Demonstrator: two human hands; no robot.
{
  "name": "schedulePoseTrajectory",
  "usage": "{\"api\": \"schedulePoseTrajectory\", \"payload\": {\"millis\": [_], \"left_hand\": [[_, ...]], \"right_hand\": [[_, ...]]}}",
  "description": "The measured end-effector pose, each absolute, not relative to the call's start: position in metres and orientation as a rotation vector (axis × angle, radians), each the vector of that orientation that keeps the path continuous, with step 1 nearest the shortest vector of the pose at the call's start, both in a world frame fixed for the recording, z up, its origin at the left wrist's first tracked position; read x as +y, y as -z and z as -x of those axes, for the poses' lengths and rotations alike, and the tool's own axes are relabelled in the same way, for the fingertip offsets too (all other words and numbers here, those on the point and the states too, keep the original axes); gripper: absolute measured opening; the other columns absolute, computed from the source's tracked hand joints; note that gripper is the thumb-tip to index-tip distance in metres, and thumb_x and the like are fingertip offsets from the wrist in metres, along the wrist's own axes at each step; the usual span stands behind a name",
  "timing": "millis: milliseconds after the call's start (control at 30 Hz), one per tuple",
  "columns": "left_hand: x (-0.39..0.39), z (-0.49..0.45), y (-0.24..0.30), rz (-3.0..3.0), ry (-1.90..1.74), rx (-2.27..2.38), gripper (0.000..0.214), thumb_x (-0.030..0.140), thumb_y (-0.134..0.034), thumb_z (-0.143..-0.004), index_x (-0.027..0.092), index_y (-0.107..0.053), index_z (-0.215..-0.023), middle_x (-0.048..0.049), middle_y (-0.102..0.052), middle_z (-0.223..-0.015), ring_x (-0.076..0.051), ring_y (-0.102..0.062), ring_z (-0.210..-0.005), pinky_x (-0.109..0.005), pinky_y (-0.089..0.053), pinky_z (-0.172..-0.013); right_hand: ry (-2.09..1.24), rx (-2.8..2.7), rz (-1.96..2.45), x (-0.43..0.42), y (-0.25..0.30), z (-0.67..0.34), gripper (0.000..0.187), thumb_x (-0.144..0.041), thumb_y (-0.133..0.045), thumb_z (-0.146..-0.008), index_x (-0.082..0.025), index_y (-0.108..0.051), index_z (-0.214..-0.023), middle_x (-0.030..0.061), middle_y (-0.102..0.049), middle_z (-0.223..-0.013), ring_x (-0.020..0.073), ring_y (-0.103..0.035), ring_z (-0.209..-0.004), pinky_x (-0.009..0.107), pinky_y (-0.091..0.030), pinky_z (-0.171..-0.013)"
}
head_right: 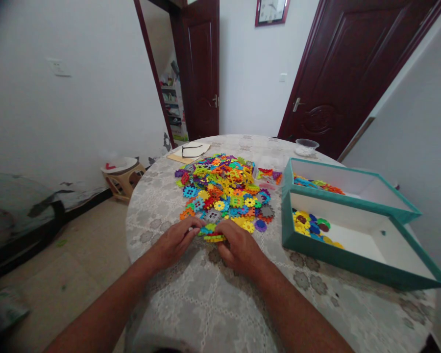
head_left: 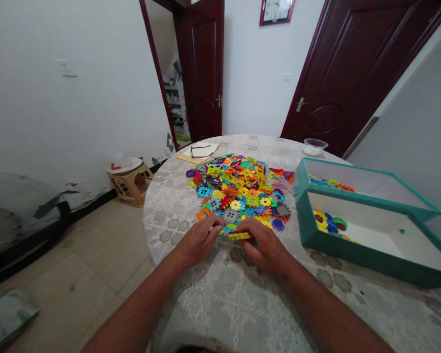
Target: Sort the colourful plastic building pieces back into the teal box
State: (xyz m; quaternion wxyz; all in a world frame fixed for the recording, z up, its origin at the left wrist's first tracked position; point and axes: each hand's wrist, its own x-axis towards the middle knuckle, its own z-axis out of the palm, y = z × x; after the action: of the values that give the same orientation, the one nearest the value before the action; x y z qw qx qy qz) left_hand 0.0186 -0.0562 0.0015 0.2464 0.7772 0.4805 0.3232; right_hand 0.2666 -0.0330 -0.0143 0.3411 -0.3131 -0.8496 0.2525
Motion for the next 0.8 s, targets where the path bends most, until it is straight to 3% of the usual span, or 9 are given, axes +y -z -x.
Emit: {"api": "schedulePoseTrajectory", "payload": {"millis": [133, 233, 300, 433, 600, 800], "left_hand": [[-0.055, -0.026, -0.018, -1.89, -0.94, 1.396, 0.029, 0.042, -0.044, -0.106, 0.022, -0.064, -0.104, -0.0031, -0.071, -0.089, -0.02, -0.066, -0.083, -0.032, -0.052, -0.079], [-0.051, -0.029, -0.018, -1.704, -0.984, 1.387, 0.034, 0.049, -0.043, -0.106, 0.022, -0.061, -0.096, 0.0, -0.069, -0.076, -0.017, -0.061, -0.067, -0.029, -0.049, -0.067], [-0.048, -0.031, -0.014, -1.592, -1.044, 1.414, 0.036, 0.054, -0.044, -0.105, 0.023, -0.059, -0.094, 0.0017, -0.068, -0.072, -0.016, -0.057, -0.06, -0.028, -0.046, -0.062], [-0.048, -0.038, -0.004, -1.47, -1.161, 1.513, 0.035, 0.055, -0.048, -0.102, 0.023, -0.059, -0.093, 0.0024, -0.067, -0.072, -0.016, -0.057, -0.059, -0.028, -0.047, -0.06], [-0.053, -0.055, 0.0, -1.403, -1.131, 1.348, 0.035, 0.056, -0.051, -0.1, 0.023, -0.058, -0.092, 0.0028, -0.064, -0.07, -0.017, -0.063, -0.064, -0.028, -0.051, -0.061], [-0.058, -0.064, 0.001, -1.492, -1.127, 1.34, 0.031, 0.051, -0.05, -0.102, 0.023, -0.06, -0.093, 0.0016, -0.066, -0.076, -0.018, -0.065, -0.069, -0.029, -0.052, -0.067]], "right_hand": [[-1.063, -1.787, 0.943, -0.032, 0.011, -0.267, 0.016, -0.03, -0.066, -0.092, -0.025, -0.062, -0.107, 0.0001, -0.065, -0.087, 0.0182, -0.061, -0.077, 0.03, -0.049, -0.07], [-1.412, -1.359, 0.921, -0.025, 0.013, -0.269, 0.026, -0.043, -0.071, -0.089, -0.025, -0.059, -0.103, -0.0057, -0.056, -0.069, 0.0141, -0.05, -0.056, 0.026, -0.04, -0.054], [-1.521, -1.12, 0.854, -0.021, 0.012, -0.269, 0.032, -0.045, -0.075, -0.083, -0.025, -0.057, -0.101, -0.0061, -0.056, -0.07, 0.0115, -0.045, -0.051, 0.025, -0.035, -0.05], [-1.612, -0.968, 0.764, -0.02, 0.008, -0.269, 0.036, -0.044, -0.08, -0.077, -0.024, -0.058, -0.097, -0.0051, -0.058, -0.075, 0.0086, -0.041, -0.049, 0.024, -0.033, -0.048], [-1.475, -1.287, 0.965, -0.024, 0.018, -0.263, 0.028, -0.045, -0.074, -0.084, -0.023, -0.062, -0.097, -0.0043, -0.058, -0.066, 0.0133, -0.049, -0.055, 0.025, -0.04, -0.052], [-1.459, -1.524, 0.986, -0.027, 0.021, -0.26, 0.033, -0.042, -0.07, -0.088, -0.021, -0.066, -0.113, -0.0005, -0.064, -0.077, 0.015, -0.057, -0.064, 0.027, -0.046, -0.058]]}}
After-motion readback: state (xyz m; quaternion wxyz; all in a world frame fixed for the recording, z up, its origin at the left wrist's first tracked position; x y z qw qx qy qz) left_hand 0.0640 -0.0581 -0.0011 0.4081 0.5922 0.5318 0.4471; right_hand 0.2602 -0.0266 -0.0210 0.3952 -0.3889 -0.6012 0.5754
